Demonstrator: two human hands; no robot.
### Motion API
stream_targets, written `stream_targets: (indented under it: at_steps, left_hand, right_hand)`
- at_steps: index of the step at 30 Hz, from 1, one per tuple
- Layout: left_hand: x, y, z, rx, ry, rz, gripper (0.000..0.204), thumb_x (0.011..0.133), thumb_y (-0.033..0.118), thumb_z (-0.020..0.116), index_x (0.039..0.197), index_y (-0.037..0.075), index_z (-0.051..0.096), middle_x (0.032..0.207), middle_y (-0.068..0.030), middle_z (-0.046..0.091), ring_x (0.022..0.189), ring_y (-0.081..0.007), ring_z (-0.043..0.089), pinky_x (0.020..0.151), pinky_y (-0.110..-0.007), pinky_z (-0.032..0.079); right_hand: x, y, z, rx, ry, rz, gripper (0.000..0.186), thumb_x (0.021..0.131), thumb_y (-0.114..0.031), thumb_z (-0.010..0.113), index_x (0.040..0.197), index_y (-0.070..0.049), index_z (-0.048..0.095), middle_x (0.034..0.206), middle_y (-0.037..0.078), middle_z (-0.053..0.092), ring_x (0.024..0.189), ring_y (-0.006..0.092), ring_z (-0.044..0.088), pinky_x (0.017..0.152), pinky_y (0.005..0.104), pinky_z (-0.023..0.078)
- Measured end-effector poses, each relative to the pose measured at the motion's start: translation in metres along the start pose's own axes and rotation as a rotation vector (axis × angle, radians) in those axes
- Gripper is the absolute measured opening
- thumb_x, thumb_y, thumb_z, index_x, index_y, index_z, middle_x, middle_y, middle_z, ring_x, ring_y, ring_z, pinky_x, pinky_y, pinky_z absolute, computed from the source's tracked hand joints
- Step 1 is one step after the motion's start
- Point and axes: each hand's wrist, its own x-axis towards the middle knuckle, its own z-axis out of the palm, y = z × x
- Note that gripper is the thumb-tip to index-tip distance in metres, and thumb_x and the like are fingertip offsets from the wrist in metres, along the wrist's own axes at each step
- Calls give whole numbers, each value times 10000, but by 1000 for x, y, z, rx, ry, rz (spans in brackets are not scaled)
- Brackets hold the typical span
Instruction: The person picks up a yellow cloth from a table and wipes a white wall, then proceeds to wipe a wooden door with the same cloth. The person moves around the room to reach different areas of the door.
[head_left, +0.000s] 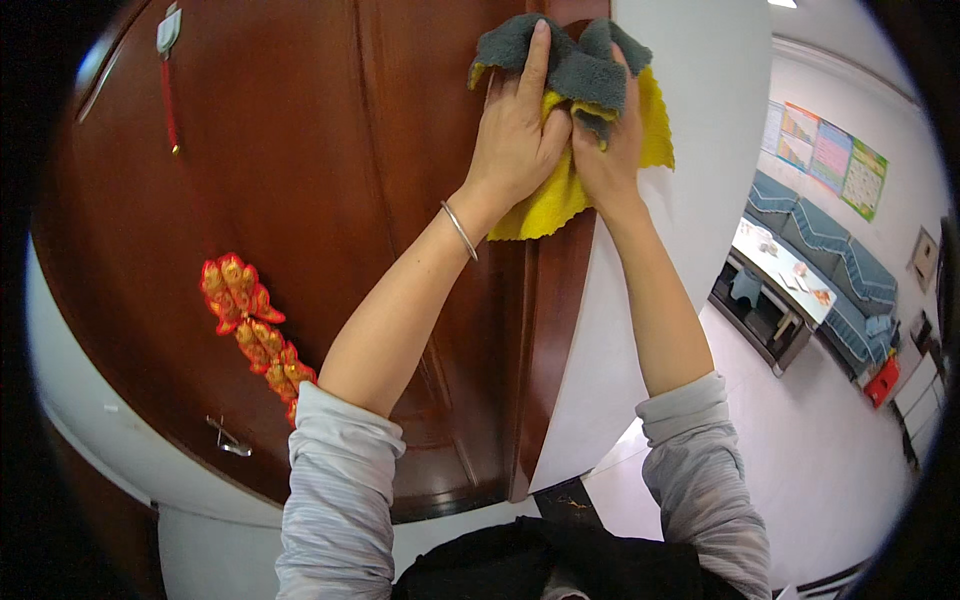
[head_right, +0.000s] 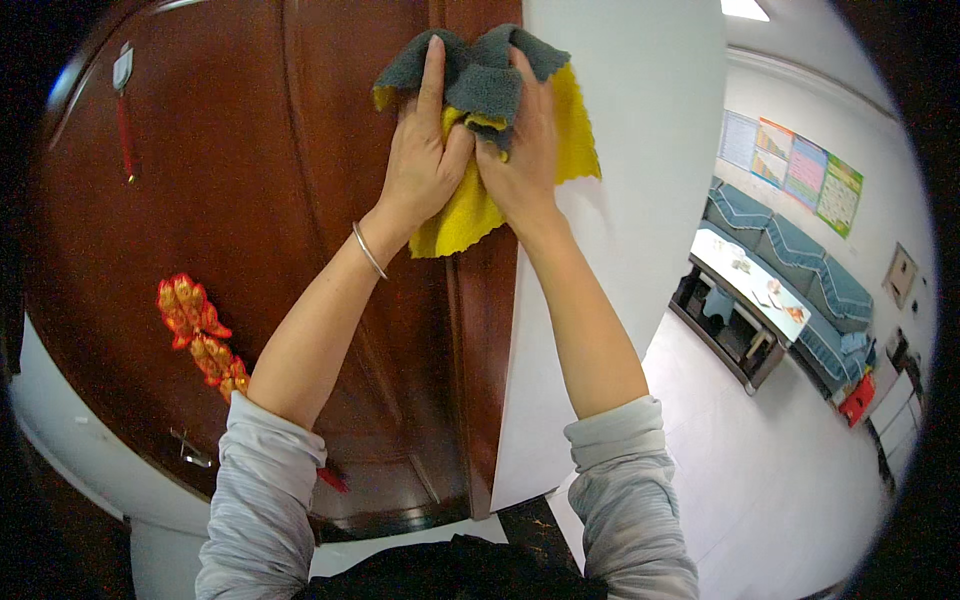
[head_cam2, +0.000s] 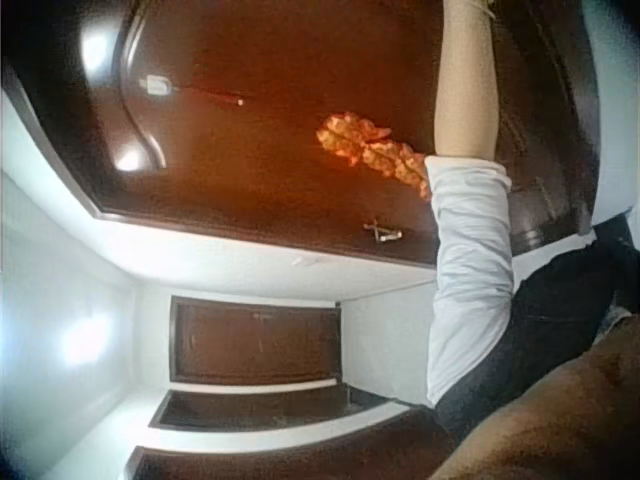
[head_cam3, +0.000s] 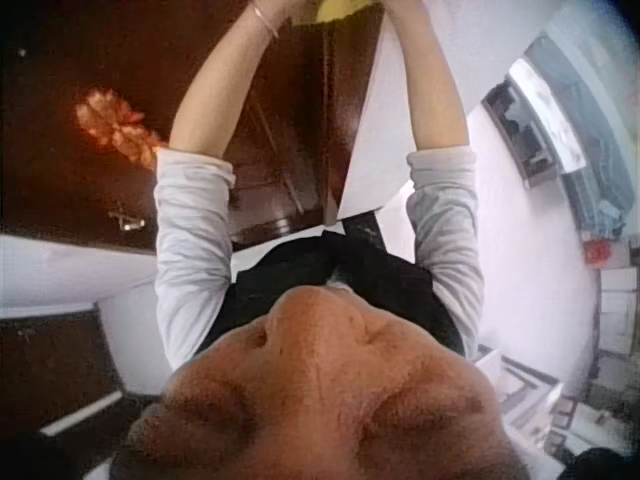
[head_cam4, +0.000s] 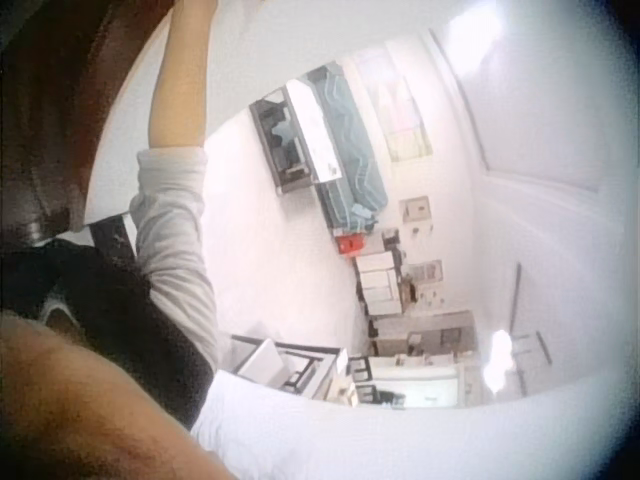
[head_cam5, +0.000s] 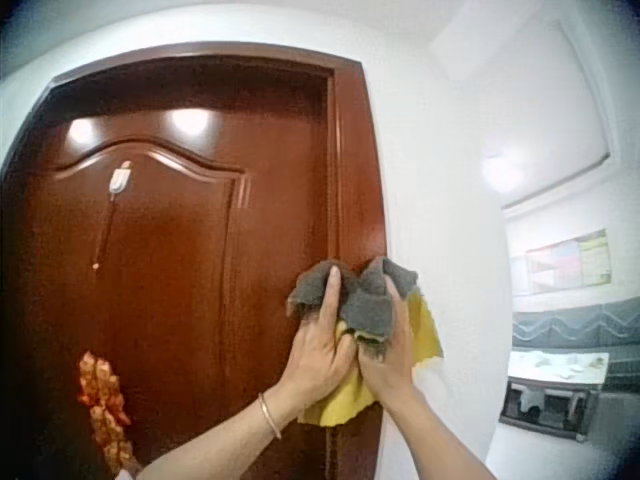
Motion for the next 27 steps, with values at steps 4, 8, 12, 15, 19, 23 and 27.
stream_targets:
  at_steps: [4, 8, 12, 15, 19, 23, 27]
  left_hand:
    - [-8, -1, 3, -34, -6, 13, 704, 894, 107, 486, 1565, 104, 276, 1387, -308, 460, 1289, -513, 403, 1133, -529, 275]
    - [-57, 10, 6, -28, -18, -34, 708, 881, 86, 482, 1563, 91, 294, 1379, -329, 475, 1274, -503, 443, 1139, -529, 271]
    - [-129, 30, 14, -10, -90, -162, 742, 848, 83, 505, 1561, 74, 298, 1363, -346, 491, 1278, -507, 457, 1146, -539, 267]
    - [-200, 40, 18, 21, -196, -266, 726, 847, 76, 511, 1546, 53, 316, 1410, -345, 445, 1321, -520, 410, 1144, -546, 275]
    - [-287, 58, 26, 34, -322, -376, 684, 869, 95, 536, 1522, 29, 344, 1459, -350, 373, 1365, -534, 345, 1146, -552, 285]
    - [-358, 76, 38, 87, -343, -456, 654, 927, 154, 548, 1527, 24, 327, 1479, -350, 339, 1374, -567, 303, 1147, -590, 260]
    - [-370, 93, 44, 163, -349, -502, 697, 974, 232, 542, 1557, 10, 231, 1534, -341, 273, 1396, -555, 282, 1153, -588, 228]
  right_hand:
    - [-12, 0, 1, -104, -33, 20, 757, 778, -29, 633, 1484, -49, 362, 1399, 230, 463, 1314, 459, 417, 1112, 484, 334]
    - [-72, -9, -2, -165, -84, 149, 770, 782, -53, 653, 1489, -17, 350, 1473, 263, 400, 1387, 463, 344, 1162, 502, 263]
    - [-152, -14, -15, -163, -145, 255, 749, 836, -149, 682, 1490, -3, 346, 1489, 265, 392, 1393, 465, 344, 1159, 524, 259]
    - [-225, -20, -22, -177, -225, 330, 745, 860, -203, 693, 1492, -10, 349, 1479, 270, 400, 1367, 484, 367, 1134, 535, 291]
    - [-305, -36, -41, -199, -352, 358, 767, 839, -189, 718, 1492, -19, 352, 1462, 272, 420, 1325, 484, 412, 1096, 542, 331]
    - [-356, -55, -58, -89, -403, 396, 769, 833, -190, 719, 1489, -15, 356, 1444, 269, 436, 1297, 484, 436, 1084, 539, 343]
    - [-360, -56, -75, -39, -489, 411, 778, 801, -145, 737, 1486, -39, 385, 1466, 271, 426, 1335, 492, 402, 1113, 555, 314]
